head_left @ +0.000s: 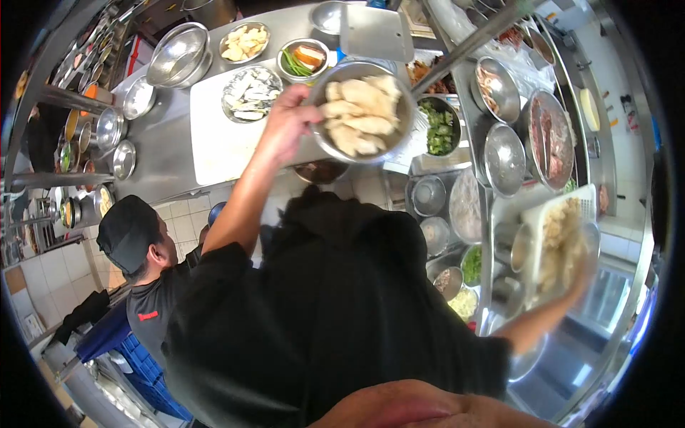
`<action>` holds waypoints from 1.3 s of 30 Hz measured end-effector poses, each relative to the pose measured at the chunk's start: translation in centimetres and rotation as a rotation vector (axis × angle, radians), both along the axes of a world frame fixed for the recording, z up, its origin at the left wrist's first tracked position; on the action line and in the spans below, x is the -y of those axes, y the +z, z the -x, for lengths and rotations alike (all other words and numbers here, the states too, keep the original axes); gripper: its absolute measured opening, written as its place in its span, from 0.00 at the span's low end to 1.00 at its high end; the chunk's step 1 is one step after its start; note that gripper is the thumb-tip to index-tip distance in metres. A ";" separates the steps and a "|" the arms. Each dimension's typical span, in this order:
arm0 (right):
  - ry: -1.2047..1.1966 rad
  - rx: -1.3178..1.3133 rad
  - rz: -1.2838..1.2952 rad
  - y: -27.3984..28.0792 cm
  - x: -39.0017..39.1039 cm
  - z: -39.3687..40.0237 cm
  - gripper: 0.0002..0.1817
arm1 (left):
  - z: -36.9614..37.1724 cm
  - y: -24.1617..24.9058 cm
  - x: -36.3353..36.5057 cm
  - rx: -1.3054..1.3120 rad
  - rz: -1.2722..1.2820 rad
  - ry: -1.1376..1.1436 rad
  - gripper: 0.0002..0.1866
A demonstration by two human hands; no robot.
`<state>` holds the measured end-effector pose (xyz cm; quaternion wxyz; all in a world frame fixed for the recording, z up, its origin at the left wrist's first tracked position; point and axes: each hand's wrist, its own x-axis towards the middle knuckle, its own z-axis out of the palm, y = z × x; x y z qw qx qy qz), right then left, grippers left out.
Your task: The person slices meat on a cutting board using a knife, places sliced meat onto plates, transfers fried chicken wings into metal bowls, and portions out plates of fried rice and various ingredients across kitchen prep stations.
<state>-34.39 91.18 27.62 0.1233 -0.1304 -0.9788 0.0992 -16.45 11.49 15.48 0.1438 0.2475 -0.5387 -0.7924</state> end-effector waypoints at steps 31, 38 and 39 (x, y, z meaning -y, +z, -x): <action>0.464 0.014 0.324 -1.3 29.5 -11.0 0.18 | 8.5 -15.1 31.3 0.310 0.336 0.652 0.11; 0.641 -0.563 0.789 -1.5 38.0 -8.6 0.13 | -0.6 -5.0 16.8 0.002 0.626 1.041 0.20; 0.665 -0.569 0.831 -2.1 39.9 -8.3 0.14 | -2.6 -4.8 13.8 -0.075 0.466 0.929 0.19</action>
